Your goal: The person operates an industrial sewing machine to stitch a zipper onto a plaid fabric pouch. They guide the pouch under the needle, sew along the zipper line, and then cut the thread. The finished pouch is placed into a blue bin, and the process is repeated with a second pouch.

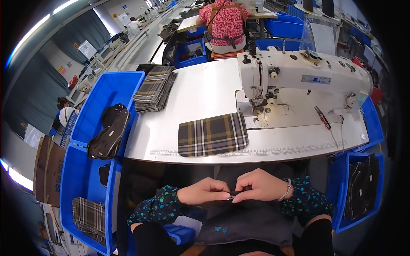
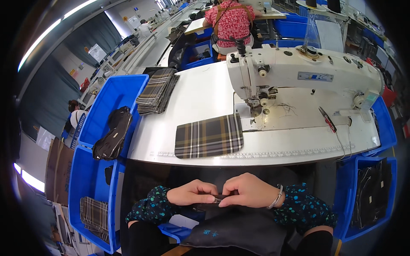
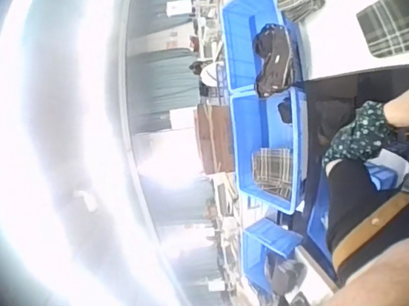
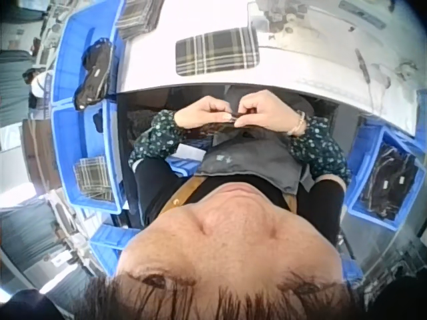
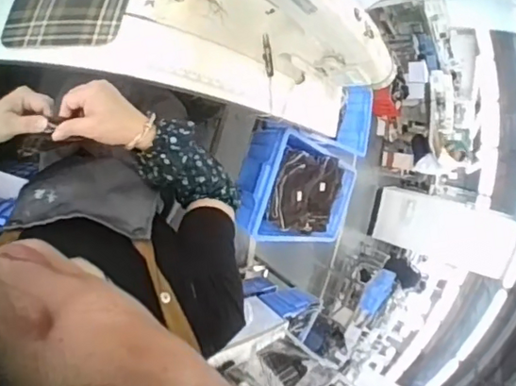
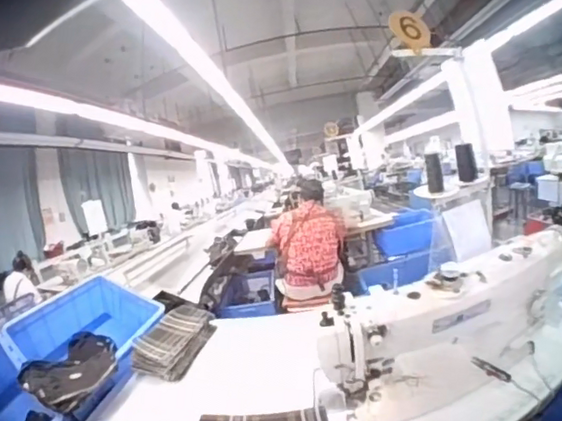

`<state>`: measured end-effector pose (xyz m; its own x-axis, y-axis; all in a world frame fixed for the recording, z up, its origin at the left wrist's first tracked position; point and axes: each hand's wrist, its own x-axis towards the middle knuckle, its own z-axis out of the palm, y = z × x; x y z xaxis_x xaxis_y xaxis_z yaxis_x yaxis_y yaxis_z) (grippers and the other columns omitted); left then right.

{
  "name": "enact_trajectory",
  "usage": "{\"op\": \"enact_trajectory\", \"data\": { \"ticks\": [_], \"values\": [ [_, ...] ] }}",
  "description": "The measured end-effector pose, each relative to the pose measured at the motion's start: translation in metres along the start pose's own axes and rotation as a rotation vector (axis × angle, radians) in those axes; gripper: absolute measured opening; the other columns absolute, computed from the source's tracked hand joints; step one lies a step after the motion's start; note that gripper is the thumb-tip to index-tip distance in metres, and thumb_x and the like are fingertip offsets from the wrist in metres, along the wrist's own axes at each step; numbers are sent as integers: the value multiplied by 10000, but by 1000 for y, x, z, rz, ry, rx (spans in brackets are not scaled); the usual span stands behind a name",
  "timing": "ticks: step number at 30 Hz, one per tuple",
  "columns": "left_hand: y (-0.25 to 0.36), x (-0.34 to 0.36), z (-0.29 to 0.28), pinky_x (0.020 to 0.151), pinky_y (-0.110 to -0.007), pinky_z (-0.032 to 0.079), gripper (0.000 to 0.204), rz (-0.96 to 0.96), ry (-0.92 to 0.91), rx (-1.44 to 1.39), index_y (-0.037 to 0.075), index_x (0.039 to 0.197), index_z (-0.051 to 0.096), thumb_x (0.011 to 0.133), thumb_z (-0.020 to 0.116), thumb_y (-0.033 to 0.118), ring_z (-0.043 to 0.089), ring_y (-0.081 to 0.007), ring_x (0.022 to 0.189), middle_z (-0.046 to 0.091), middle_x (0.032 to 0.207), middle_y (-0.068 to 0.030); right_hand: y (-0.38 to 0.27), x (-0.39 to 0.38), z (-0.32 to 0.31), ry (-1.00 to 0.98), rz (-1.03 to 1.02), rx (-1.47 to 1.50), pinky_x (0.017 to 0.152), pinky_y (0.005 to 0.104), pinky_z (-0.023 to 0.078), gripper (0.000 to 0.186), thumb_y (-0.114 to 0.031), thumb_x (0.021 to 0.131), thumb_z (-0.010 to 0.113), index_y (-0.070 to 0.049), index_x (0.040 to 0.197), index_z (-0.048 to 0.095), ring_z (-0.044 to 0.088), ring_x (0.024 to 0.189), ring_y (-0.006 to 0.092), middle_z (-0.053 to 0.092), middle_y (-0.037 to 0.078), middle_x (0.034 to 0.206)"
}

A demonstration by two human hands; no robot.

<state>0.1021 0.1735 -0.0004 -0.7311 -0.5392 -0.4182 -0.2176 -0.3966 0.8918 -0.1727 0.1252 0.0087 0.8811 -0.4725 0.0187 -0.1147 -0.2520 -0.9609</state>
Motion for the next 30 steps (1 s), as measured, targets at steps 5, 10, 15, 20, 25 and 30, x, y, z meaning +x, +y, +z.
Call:
{"op": "enact_trajectory", "data": {
  "ticks": [5, 10, 15, 20, 25, 30],
  "values": [
    [4, 5, 8, 836, -288, 485, 147, 83, -58, -15, -32, 1012, 727, 967, 775, 100, 597, -116, 914, 664, 989, -41, 2, 1, 5, -80, -167, 2, 677, 327, 480, 246, -265, 918, 807, -35, 875, 730, 624, 726, 202, 655, 71, 767],
    [19, -20, -6, 983, -384, 443, 180, 221, -123, 255, -22, 967, 735, 931, 805, 139, 590, -243, 1070, 668, 1113, -112, -12, -16, -30, -26, -362, 226, 721, 329, 493, 146, -67, 851, 858, 4, 848, 730, 643, 796, 211, 705, 87, 831],
    [14, -70, -45, 1002, -409, 421, 209, 325, -15, 367, -7, 1000, 727, 941, 790, 184, 565, -284, 1118, 646, 1145, -126, 12, -63, -80, 493, -514, 419, 757, 363, 444, 217, -130, 698, 942, -33, 762, 758, 565, 780, 205, 690, 60, 799],
    [65, -111, -34, 985, -423, 439, 236, 273, 431, 972, 29, 987, 698, 807, 840, 86, 591, -309, 1100, 666, 1121, -98, 7, -60, -80, 431, -379, -173, 723, 317, 471, 191, -104, 719, 927, -67, 841, 784, 610, 803, 188, 712, 25, 931],
    [93, -120, -22, 979, -435, 456, 252, 141, 1046, 1456, 53, 934, 718, 703, 815, 26, 614, -328, 1123, 696, 1116, -71, 21, -9, -75, 411, -595, -747, 722, 339, 589, 184, -105, 857, 780, -46, 1029, 755, 730, 908, 249, 750, 71, 1074],
    [88, -68, -67, 1013, -460, 456, 289, 9, 945, 1612, 88, 1060, 722, 786, 809, 102, 638, -321, 1146, 708, 1122, -86, 90, 47, -103, 332, -640, -972, 787, 364, 618, 201, -106, 906, 674, -45, 1086, 739, 750, 978, 263, 750, 96, 1194]
  ]
}}
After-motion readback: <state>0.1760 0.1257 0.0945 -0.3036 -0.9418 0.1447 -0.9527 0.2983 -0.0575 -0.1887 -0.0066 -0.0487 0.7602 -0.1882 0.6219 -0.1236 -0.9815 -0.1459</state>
